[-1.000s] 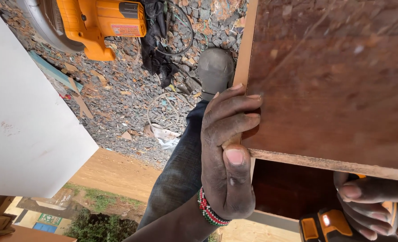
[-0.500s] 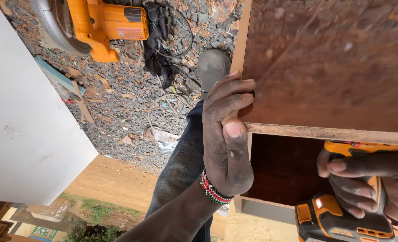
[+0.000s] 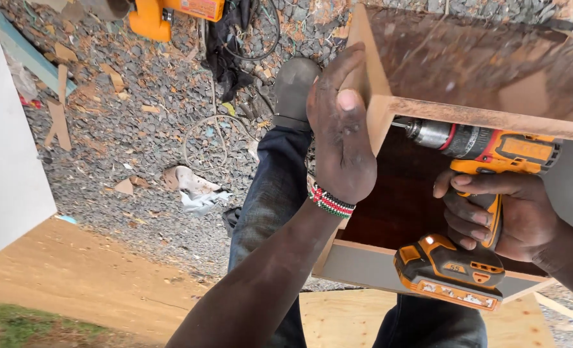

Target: Assembling wooden panels with a drill and measuring a large plywood sheet with a tape measure.

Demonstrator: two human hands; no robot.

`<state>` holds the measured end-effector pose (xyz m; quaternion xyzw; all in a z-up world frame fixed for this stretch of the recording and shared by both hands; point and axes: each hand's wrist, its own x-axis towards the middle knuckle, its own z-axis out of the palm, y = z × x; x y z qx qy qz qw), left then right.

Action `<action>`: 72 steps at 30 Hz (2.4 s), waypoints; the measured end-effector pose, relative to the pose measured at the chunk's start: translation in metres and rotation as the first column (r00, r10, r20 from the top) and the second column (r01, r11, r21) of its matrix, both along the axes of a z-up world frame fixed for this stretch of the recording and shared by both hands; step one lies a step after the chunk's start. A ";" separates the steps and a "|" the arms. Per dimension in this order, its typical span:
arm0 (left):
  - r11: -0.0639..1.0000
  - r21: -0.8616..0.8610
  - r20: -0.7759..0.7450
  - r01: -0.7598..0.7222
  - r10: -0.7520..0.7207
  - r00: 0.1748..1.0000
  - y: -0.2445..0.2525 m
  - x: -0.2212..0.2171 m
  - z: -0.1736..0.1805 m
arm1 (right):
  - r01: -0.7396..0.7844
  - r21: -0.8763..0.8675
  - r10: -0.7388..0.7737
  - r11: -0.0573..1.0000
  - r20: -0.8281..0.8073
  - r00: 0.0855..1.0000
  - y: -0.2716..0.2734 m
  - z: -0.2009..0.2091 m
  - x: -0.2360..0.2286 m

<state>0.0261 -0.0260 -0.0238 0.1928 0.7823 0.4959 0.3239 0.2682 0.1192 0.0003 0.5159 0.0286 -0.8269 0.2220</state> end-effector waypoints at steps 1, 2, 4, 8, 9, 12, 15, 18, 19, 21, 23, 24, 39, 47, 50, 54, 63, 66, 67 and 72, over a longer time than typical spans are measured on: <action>0.988 0.024 -0.015 -0.151 0.152 0.988 0.004 0.000 0.002 | -0.013 0.042 0.012 0.999 0.009 1.000 0.003 0.005 -0.004; 0.953 0.049 -0.026 -0.299 0.300 0.954 0.009 -0.001 0.002 | -0.026 0.083 0.024 0.996 0.018 1.000 0.006 0.010 -0.008; 0.901 0.022 0.022 -0.434 0.433 0.901 0.009 -0.003 -0.001 | -0.034 0.075 0.032 0.997 0.020 0.999 0.006 0.013 -0.008; 0.758 -0.203 0.203 -0.619 0.651 0.731 0.007 0.004 -0.025 | -0.018 0.121 0.012 0.992 0.048 0.999 0.000 0.023 -0.009; 0.750 -0.197 0.199 -0.632 0.661 0.723 0.003 0.005 -0.033 | -0.031 0.123 0.026 0.992 0.041 0.999 -0.004 0.026 -0.012; 0.840 -0.213 0.365 -0.500 0.543 0.756 -0.009 0.011 -0.054 | 0.046 0.150 -0.056 0.988 0.059 0.997 -0.017 0.038 -0.022; 0.930 -0.242 0.394 -0.278 0.355 0.848 -0.019 0.007 -0.062 | 0.055 0.176 -0.069 0.983 0.076 0.995 -0.022 0.049 -0.031; 0.948 -0.251 0.417 -0.193 0.286 0.863 -0.035 -0.010 -0.055 | 0.019 0.201 -0.041 0.979 0.106 0.993 -0.020 0.054 -0.038; 0.954 -0.257 0.458 -0.152 0.259 0.851 -0.047 -0.014 -0.052 | 0.010 0.234 -0.036 0.972 0.107 0.994 -0.021 0.058 -0.041; 0.957 -0.271 0.491 -0.106 0.232 0.840 -0.074 -0.013 -0.057 | 0.010 0.257 -0.038 0.966 0.102 0.994 -0.027 0.068 -0.049; 0.932 -0.067 0.491 -0.357 0.342 0.801 -0.101 -0.004 -0.073 | -0.049 0.390 -0.038 0.920 0.212 0.976 -0.032 0.080 -0.058; 0.934 -0.065 0.484 -0.352 0.339 0.807 -0.113 0.000 -0.059 | -0.040 0.389 -0.043 0.920 0.204 0.978 -0.037 0.095 -0.069; 0.798 -0.357 0.366 0.485 -0.358 0.859 -0.188 0.017 0.002 | 0.193 0.537 -0.389 0.821 0.278 0.878 -0.140 0.243 0.074; 0.565 -0.591 0.136 0.576 -0.634 0.761 -0.120 -0.068 0.050 | -0.410 0.571 -0.228 0.711 0.739 0.634 -0.247 0.269 0.217; 0.627 -0.559 -0.018 0.542 -0.663 0.749 -0.081 -0.074 0.026 | -0.490 0.509 -0.124 0.708 0.772 0.623 -0.315 0.194 0.293; 0.635 -0.645 -0.249 0.426 -0.701 0.668 -0.015 -0.070 -0.016 | -0.550 0.407 0.069 0.729 0.756 0.651 -0.367 0.109 0.351; 0.626 -0.770 -0.283 0.122 -0.507 0.815 0.037 -0.058 -0.015 | -0.352 0.120 0.237 0.928 0.539 0.809 -0.414 0.007 0.400; 0.567 -0.801 -0.172 0.190 -0.523 0.835 0.029 -0.077 -0.006 | -0.505 0.172 0.307 0.846 0.616 0.725 -0.444 0.003 0.390; 0.504 -0.830 -0.151 0.240 -0.616 0.773 0.024 -0.077 0.003 | -0.682 0.255 0.434 0.685 0.610 0.663 -0.455 0.009 0.383; 0.367 -0.788 -0.025 0.495 -0.821 0.570 -0.046 -0.059 0.056 | -0.625 0.278 0.562 0.729 0.276 0.779 -0.523 0.002 0.343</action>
